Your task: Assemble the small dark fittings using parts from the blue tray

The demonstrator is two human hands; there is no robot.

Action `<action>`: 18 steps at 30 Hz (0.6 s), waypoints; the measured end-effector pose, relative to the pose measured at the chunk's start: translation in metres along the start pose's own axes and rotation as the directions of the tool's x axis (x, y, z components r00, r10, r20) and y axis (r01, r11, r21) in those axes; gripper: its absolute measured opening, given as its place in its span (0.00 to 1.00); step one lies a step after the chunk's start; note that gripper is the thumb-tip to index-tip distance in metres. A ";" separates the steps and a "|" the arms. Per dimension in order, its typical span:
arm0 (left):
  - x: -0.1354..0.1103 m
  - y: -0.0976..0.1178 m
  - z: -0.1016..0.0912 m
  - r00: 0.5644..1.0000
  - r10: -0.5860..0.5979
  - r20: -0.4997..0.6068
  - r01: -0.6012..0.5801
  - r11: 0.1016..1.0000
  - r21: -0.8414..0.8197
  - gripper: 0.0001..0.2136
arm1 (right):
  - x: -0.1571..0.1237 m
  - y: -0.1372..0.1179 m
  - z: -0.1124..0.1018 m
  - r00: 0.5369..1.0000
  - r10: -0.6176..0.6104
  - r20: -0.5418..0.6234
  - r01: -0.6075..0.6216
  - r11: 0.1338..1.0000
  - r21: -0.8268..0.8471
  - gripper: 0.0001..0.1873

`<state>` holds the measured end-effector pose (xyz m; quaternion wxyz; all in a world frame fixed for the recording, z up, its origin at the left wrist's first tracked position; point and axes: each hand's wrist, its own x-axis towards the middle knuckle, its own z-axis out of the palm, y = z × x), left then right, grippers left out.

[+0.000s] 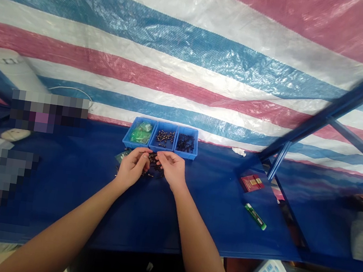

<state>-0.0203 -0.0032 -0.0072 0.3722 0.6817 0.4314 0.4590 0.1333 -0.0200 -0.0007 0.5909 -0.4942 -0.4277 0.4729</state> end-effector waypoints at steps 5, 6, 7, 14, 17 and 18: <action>0.001 -0.001 0.000 0.999 -0.030 -0.014 0.030 0.999 0.033 0.13 | 0.001 -0.003 -0.001 0.999 0.045 -0.027 -0.042 0.994 0.097 0.15; 0.001 -0.002 0.000 0.999 -0.033 0.000 0.033 0.999 0.042 0.13 | 0.001 -0.004 -0.002 0.998 0.050 -0.042 -0.044 0.992 0.117 0.15; 0.001 -0.002 0.000 0.999 -0.034 0.019 0.033 0.998 0.051 0.14 | 0.002 -0.004 -0.003 0.997 0.054 -0.061 -0.045 0.990 0.132 0.15; 0.000 -0.003 0.001 0.996 -0.004 0.084 -0.006 0.992 0.128 0.14 | 0.012 -0.001 -0.017 0.948 0.021 -0.317 0.022 0.991 0.133 0.15; 0.000 -0.004 0.001 0.997 -0.003 0.080 -0.008 0.990 0.141 0.14 | 0.016 -0.001 -0.025 0.912 -0.017 -0.410 0.081 0.987 0.138 0.16; 0.000 -0.004 0.001 0.997 -0.005 0.081 -0.007 0.990 0.144 0.14 | 0.017 -0.002 -0.027 0.910 -0.026 -0.414 0.089 0.987 0.134 0.18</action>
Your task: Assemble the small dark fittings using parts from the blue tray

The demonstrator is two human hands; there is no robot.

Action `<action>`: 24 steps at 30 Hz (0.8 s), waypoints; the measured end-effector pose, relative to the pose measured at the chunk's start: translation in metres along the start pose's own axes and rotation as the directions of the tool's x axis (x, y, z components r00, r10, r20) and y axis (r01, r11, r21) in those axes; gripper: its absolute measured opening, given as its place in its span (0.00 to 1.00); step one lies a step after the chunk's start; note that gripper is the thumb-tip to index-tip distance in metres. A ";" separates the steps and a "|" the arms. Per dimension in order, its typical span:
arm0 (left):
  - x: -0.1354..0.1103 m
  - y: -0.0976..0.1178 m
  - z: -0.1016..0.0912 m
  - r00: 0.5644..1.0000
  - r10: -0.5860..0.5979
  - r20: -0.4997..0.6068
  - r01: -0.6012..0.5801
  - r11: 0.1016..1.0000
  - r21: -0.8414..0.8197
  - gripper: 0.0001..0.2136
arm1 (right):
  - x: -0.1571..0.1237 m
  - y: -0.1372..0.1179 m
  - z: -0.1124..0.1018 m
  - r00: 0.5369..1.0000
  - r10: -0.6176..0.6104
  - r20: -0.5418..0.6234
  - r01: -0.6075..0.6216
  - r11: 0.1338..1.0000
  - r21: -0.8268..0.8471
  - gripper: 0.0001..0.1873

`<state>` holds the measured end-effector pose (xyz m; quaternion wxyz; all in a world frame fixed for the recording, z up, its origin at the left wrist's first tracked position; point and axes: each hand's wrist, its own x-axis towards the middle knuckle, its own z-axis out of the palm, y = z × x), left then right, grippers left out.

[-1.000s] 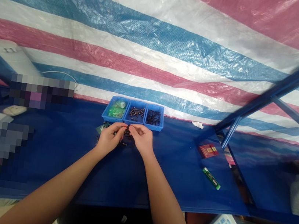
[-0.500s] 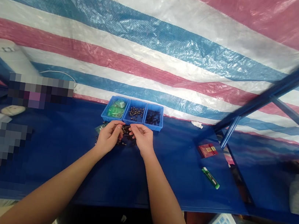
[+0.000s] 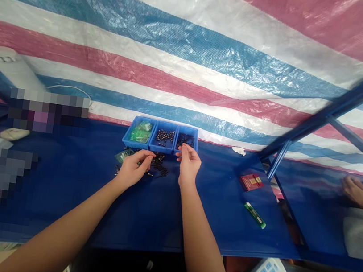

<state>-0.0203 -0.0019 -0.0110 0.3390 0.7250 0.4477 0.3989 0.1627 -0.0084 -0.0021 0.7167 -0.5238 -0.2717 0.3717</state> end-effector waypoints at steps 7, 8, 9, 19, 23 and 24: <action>0.000 0.001 -0.002 1.000 0.005 0.019 -0.006 0.999 0.035 0.14 | -0.002 0.004 -0.005 0.949 0.025 0.314 0.119 0.896 -0.428 0.13; 0.000 0.001 -0.002 1.000 0.007 0.015 -0.007 0.999 0.042 0.14 | -0.004 0.007 -0.006 0.934 -0.002 0.356 0.198 0.834 -0.514 0.12; 0.000 0.002 -0.002 1.000 0.007 0.012 -0.008 0.999 0.048 0.14 | -0.005 0.009 -0.006 0.917 -0.022 0.398 0.272 0.763 -0.586 0.10; 0.000 0.003 -0.002 1.000 0.013 -0.007 -0.013 0.997 0.076 0.14 | -0.012 0.011 -0.004 0.833 0.100 0.544 0.475 0.376 -0.796 0.09; 0.001 0.002 -0.001 1.000 0.013 -0.001 -0.013 0.996 0.089 0.13 | -0.016 0.012 0.001 0.849 0.093 0.520 0.474 0.301 -0.828 0.08; 0.001 0.002 -0.001 1.000 0.014 0.004 -0.015 0.996 0.092 0.13 | -0.017 0.012 0.002 0.849 0.094 0.519 0.475 0.294 -0.830 0.07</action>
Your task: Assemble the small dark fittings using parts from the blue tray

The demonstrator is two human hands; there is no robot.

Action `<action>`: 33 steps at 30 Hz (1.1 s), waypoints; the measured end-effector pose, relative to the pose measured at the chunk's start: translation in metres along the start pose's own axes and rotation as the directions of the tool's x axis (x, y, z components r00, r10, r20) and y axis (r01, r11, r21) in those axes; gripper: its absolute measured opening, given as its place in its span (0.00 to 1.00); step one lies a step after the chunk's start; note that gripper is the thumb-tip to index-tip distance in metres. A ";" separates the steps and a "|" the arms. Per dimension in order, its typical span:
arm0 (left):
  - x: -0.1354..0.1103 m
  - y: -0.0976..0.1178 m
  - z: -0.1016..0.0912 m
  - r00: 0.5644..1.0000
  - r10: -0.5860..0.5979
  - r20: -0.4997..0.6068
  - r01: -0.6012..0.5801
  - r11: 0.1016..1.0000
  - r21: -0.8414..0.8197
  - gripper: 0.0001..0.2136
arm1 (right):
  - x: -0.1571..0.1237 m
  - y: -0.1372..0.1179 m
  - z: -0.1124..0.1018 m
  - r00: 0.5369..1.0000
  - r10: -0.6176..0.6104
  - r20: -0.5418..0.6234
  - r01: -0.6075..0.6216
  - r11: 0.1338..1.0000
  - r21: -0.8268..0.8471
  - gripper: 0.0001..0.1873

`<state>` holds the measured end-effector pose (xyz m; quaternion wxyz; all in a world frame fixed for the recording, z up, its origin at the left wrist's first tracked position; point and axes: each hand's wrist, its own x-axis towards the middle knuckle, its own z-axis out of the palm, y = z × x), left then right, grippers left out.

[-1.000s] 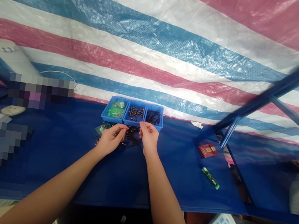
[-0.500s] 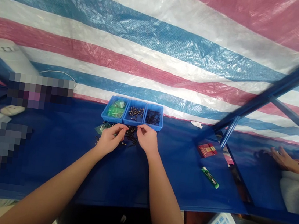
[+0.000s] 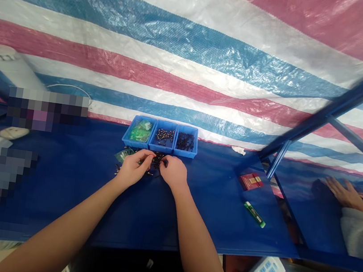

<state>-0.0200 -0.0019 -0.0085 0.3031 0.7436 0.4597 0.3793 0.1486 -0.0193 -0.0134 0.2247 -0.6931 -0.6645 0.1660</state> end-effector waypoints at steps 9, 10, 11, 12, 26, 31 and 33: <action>0.000 -0.001 0.001 1.000 -0.003 -0.015 0.003 1.000 0.000 0.13 | -0.001 -0.004 0.005 0.998 -0.058 -0.023 0.058 0.998 0.013 0.05; 0.000 -0.001 0.001 1.000 -0.006 -0.017 0.006 1.000 0.000 0.13 | -0.001 -0.004 0.005 0.998 -0.056 -0.018 0.056 0.998 0.016 0.05; 0.000 -0.001 0.001 1.000 -0.008 -0.018 0.008 1.000 0.002 0.13 | -0.001 -0.004 0.005 0.998 -0.054 -0.011 0.055 0.998 0.019 0.05; 0.000 0.000 0.001 1.000 -0.009 -0.019 0.009 1.000 0.003 0.13 | -0.001 -0.004 0.005 0.999 -0.053 -0.004 0.053 0.998 0.024 0.05; 0.001 -0.003 0.000 1.000 -0.004 -0.015 0.005 1.000 0.020 0.14 | 0.001 0.001 0.007 0.993 -0.116 -0.019 0.117 0.991 0.060 0.09; 0.001 -0.003 0.000 1.000 -0.011 -0.014 0.012 1.000 0.024 0.13 | 0.000 0.000 0.005 0.992 -0.123 -0.036 0.126 0.987 0.098 0.07; 0.001 -0.003 0.000 0.999 -0.016 -0.028 0.017 0.999 0.034 0.13 | 0.000 0.000 0.003 0.989 -0.131 -0.076 0.142 0.977 0.160 0.08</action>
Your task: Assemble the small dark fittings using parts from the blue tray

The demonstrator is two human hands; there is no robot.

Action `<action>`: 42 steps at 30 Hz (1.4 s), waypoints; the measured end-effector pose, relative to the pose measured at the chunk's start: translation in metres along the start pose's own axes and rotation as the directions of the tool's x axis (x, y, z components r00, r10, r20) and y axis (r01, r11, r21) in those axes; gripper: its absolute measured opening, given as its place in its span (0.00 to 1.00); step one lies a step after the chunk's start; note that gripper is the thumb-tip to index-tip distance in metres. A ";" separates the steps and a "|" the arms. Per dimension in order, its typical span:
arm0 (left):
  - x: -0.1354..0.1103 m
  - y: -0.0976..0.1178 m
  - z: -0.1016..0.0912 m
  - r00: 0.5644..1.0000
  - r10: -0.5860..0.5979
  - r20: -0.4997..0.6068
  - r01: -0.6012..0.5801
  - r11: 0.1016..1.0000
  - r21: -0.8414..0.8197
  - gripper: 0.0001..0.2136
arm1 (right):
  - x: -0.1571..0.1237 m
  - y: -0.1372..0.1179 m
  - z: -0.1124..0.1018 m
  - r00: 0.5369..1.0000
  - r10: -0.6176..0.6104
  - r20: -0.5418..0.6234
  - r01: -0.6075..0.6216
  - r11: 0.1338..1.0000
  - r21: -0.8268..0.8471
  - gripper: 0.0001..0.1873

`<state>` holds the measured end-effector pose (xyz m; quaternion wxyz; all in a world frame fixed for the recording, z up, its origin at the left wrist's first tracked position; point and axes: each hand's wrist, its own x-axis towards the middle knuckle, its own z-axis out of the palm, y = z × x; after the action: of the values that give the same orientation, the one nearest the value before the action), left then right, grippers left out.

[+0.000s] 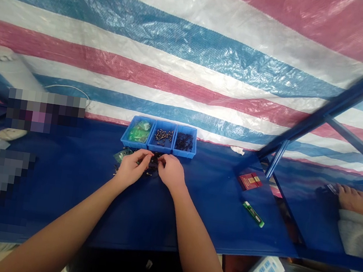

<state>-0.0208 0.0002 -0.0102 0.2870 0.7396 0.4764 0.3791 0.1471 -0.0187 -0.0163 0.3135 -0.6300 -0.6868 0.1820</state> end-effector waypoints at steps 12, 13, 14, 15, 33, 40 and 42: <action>0.001 -0.001 -0.001 0.999 -0.031 -0.028 0.031 0.999 0.018 0.13 | 0.001 0.004 0.006 0.999 0.039 0.034 -0.036 0.996 -0.075 0.10; 0.001 -0.001 -0.001 0.999 -0.032 -0.027 0.033 0.999 0.017 0.13 | 0.001 0.003 0.006 0.999 0.036 0.034 -0.033 0.996 -0.084 0.09; 0.001 -0.001 -0.001 0.999 -0.033 -0.025 0.033 0.999 0.018 0.13 | 0.001 0.003 0.006 0.999 0.032 0.037 -0.028 0.995 -0.093 0.08; 0.001 -0.001 -0.001 0.999 -0.032 -0.023 0.033 0.999 0.019 0.13 | 0.001 0.002 0.006 0.999 0.028 0.039 -0.024 0.995 -0.101 0.08; 0.003 -0.004 0.001 0.999 -0.016 -0.031 0.016 1.000 0.009 0.15 | 0.000 -0.011 -0.003 0.979 -0.012 -0.203 0.062 0.969 0.241 0.10; 0.004 -0.005 0.001 0.999 -0.021 -0.034 0.022 1.000 0.011 0.13 | -0.001 -0.016 -0.005 0.980 -0.047 -0.193 0.097 0.962 0.254 0.10; 0.004 -0.005 0.002 0.999 -0.023 -0.031 0.023 1.000 0.003 0.13 | -0.001 -0.017 -0.004 0.980 -0.037 -0.198 0.092 0.957 0.275 0.10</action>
<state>-0.0205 0.0057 -0.0143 0.2826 0.7288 0.4898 0.3861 0.1375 -0.0230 -0.0026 0.4703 -0.5704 -0.6408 0.2069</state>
